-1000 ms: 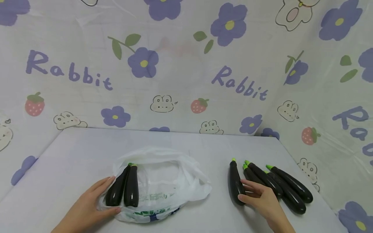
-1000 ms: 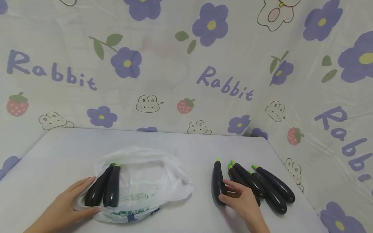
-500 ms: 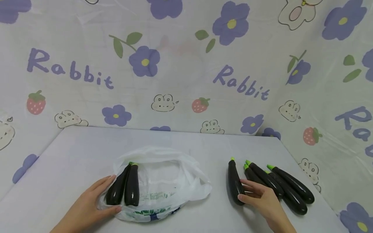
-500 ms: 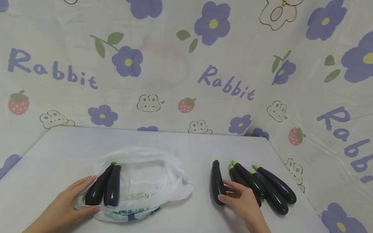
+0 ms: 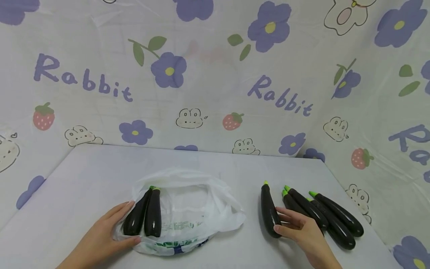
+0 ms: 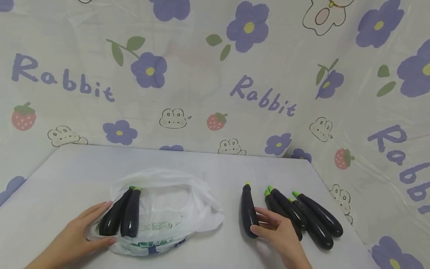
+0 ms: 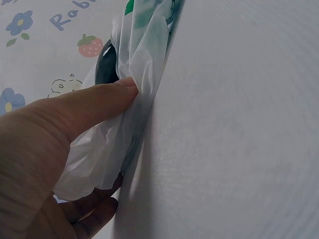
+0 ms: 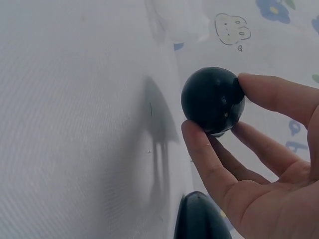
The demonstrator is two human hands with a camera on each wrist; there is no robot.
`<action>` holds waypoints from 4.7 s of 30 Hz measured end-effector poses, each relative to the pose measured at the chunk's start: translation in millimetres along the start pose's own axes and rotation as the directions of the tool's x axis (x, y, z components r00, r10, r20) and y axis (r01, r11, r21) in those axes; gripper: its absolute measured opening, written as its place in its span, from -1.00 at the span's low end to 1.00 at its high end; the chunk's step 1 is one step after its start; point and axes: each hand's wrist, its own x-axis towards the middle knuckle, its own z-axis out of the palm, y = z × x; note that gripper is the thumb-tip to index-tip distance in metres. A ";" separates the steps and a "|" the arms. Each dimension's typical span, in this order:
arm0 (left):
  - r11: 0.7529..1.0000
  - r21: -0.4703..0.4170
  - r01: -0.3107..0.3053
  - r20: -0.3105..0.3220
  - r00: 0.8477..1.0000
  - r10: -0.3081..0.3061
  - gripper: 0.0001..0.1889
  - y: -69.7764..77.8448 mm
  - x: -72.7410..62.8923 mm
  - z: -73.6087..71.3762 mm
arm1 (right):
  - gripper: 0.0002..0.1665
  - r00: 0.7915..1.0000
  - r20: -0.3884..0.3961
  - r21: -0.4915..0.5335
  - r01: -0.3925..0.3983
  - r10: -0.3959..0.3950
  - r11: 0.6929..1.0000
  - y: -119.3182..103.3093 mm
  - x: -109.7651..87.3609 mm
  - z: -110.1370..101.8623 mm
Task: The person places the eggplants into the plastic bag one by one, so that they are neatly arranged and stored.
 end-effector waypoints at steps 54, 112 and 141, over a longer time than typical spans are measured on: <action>1.000 0.016 0.021 0.014 1.000 -0.021 0.06 3.2 -2.7 -2.3 | -0.48 0.729 0.667 0.243 -0.017 -0.155 0.970 -85.3 1.3 171.5; 0.996 0.027 0.080 0.054 0.995 -0.081 0.12 6.0 0.5 2.3 | -0.44 0.803 0.583 0.160 0.036 -0.124 0.986 -80.4 9.7 205.8; 1.000 0.021 0.011 0.016 1.000 -0.011 0.05 1.4 -0.3 0.9 | -0.65 0.974 0.007 -0.232 0.223 -0.228 0.947 -45.7 -12.1 12.2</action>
